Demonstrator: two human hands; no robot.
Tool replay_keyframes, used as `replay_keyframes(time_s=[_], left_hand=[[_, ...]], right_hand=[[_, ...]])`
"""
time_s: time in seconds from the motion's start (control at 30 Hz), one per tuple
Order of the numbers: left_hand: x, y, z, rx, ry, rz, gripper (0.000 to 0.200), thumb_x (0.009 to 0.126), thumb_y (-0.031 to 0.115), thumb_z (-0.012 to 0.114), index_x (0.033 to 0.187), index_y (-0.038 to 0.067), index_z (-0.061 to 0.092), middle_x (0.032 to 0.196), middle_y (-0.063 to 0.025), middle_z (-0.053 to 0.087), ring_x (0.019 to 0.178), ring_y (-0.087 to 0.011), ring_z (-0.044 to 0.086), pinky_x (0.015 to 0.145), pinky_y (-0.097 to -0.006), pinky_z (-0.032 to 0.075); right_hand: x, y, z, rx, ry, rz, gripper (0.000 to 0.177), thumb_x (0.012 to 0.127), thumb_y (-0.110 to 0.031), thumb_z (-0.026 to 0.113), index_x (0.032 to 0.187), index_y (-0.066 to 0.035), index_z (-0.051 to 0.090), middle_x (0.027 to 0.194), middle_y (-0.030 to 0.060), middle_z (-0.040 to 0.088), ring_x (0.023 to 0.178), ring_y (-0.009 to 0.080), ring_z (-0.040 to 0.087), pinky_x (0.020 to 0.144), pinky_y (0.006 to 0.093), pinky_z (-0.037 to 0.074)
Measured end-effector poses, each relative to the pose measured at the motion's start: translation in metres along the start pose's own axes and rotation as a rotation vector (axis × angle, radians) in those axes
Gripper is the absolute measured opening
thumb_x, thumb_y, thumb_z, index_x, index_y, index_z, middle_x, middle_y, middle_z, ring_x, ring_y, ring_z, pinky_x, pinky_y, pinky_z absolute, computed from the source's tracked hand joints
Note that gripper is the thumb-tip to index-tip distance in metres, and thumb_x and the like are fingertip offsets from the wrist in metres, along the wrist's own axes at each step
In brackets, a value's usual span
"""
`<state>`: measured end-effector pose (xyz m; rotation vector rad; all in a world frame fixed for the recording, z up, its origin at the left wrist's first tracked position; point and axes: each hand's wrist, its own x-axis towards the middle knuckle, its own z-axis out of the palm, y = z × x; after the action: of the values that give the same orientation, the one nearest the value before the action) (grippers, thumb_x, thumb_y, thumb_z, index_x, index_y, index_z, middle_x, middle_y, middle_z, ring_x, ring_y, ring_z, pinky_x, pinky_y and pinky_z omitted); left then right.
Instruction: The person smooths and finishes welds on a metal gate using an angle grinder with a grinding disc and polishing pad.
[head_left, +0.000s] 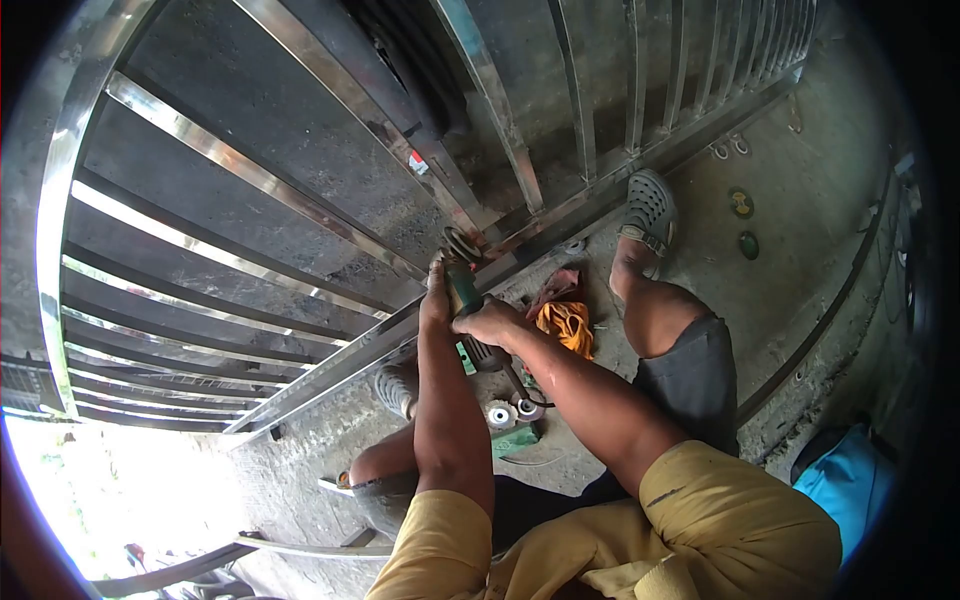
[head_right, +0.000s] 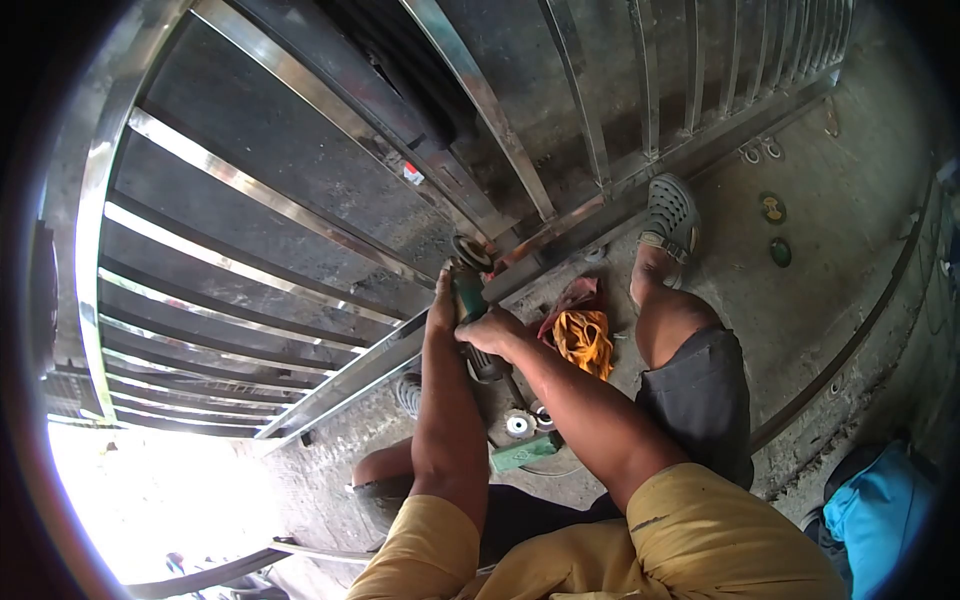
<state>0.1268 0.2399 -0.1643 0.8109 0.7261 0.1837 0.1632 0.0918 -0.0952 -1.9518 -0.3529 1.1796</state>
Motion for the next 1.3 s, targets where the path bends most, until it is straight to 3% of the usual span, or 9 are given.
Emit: replay_keyframes(time_s=[0.53, 0.67, 0.73, 0.83, 0.9, 1.03, 1.17, 1.23, 1.3], left_hand=[[0.026, 0.003, -0.016, 0.067, 0.039, -0.055, 0.052, 0.099, 0.055, 0.05, 0.12, 0.009, 0.061, 0.099, -0.0089, 0.067, 0.079, -0.0205, 0.066, 0.071, -0.0371, 0.056], [-0.011, -0.025, -0.001, 0.1, -0.038, 0.1, 0.052, 0.098, 0.058, 0.052, 0.123, 0.013, 0.062, 0.099, -0.0064, 0.066, 0.082, -0.0201, 0.065, 0.071, -0.0357, 0.054], [0.012, -0.078, -0.024, 0.16, 0.043, 0.004, 0.073, 0.092, 0.065, 0.056, 0.126, 0.001, 0.061, 0.11, -0.0112, 0.066, 0.094, -0.0221, 0.066, 0.081, -0.0365, 0.054], [-0.07, -0.065, 0.034, 0.633, 0.369, -0.139, 0.073, 0.096, 0.063, 0.048, 0.136, 0.003, 0.056, 0.121, -0.0179, 0.065, 0.103, -0.0264, 0.066, 0.089, -0.0393, 0.052], [-0.093, -0.066, 0.057, 0.564, 0.303, -0.084, 0.086, 0.093, 0.068, 0.049, 0.137, -0.006, 0.052, 0.128, -0.0228, 0.061, 0.113, -0.029, 0.063, 0.097, -0.0394, 0.048], [-0.097, -0.08, 0.079, 0.407, 0.151, -0.008, 0.092, 0.088, 0.073, 0.053, 0.136, -0.006, 0.052, 0.122, -0.0201, 0.064, 0.108, -0.0267, 0.064, 0.092, -0.0375, 0.051], [-0.154, -0.063, 0.127, 0.043, -0.17, -0.071, 0.079, 0.087, 0.068, 0.061, 0.123, -0.002, 0.06, 0.103, -0.0111, 0.068, 0.085, -0.0186, 0.066, 0.077, -0.0308, 0.054], [-0.162, -0.053, 0.136, 0.215, -0.194, -0.008, 0.072, 0.085, 0.059, 0.07, 0.121, -0.002, 0.061, 0.101, -0.0109, 0.068, 0.082, -0.019, 0.067, 0.074, -0.0319, 0.055], [-0.179, -0.039, 0.143, 0.158, -0.225, 0.034, 0.066, 0.086, 0.052, 0.073, 0.12, -0.003, 0.061, 0.101, -0.0113, 0.068, 0.082, -0.0195, 0.067, 0.074, -0.0337, 0.056]], right_hand=[[-0.001, -0.015, -0.01, 0.114, -0.114, -0.001, 0.064, 0.075, -0.041, 0.076, 0.12, 0.004, 0.066, 0.114, 0.021, 0.069, 0.103, 0.0291, 0.066, 0.088, 0.0386, 0.05], [-0.036, 0.006, -0.006, 0.032, -0.073, 0.034, 0.056, 0.078, -0.038, 0.074, 0.118, 0.001, 0.068, 0.108, 0.0154, 0.071, 0.095, 0.0253, 0.068, 0.084, 0.0371, 0.052], [-0.029, 0.059, 0.001, 0.26, -0.155, 0.023, 0.053, 0.079, -0.038, 0.073, 0.115, 0.001, 0.069, 0.107, 0.0149, 0.072, 0.096, 0.025, 0.068, 0.083, 0.0361, 0.051], [-0.055, 0.088, -0.008, 0.381, -0.205, 0.112, 0.042, 0.084, -0.035, 0.072, 0.112, -0.004, 0.07, 0.1, 0.0098, 0.072, 0.09, 0.0195, 0.069, 0.076, 0.0323, 0.053], [-0.07, 0.095, -0.023, 0.498, -0.272, 0.189, 0.036, 0.086, -0.035, 0.071, 0.11, -0.008, 0.07, 0.095, 0.0063, 0.072, 0.087, 0.0156, 0.069, 0.072, 0.0292, 0.054], [-0.092, 0.094, -0.06, 0.76, -0.357, 0.041, 0.037, 0.09, -0.038, 0.07, 0.115, -0.01, 0.064, 0.095, 0.002, 0.07, 0.083, 0.0113, 0.068, 0.068, 0.0258, 0.056], [-0.077, 0.107, -0.078, 1.061, -0.344, -0.186, 0.054, 0.094, -0.053, 0.06, 0.125, -0.009, 0.057, 0.104, 0.0028, 0.068, 0.084, 0.0132, 0.068, 0.07, 0.0272, 0.056], [-0.094, 0.096, -0.088, 1.145, -0.424, -0.189, 0.065, 0.095, -0.063, 0.051, 0.13, -0.009, 0.054, 0.109, 0.0036, 0.067, 0.087, 0.015, 0.067, 0.073, 0.0289, 0.056], [-0.116, 0.079, -0.097, 0.814, -0.258, -0.206, 0.08, 0.091, -0.075, 0.044, 0.131, -0.006, 0.054, 0.109, 0.0051, 0.067, 0.091, 0.0156, 0.066, 0.079, 0.0304, 0.054]])
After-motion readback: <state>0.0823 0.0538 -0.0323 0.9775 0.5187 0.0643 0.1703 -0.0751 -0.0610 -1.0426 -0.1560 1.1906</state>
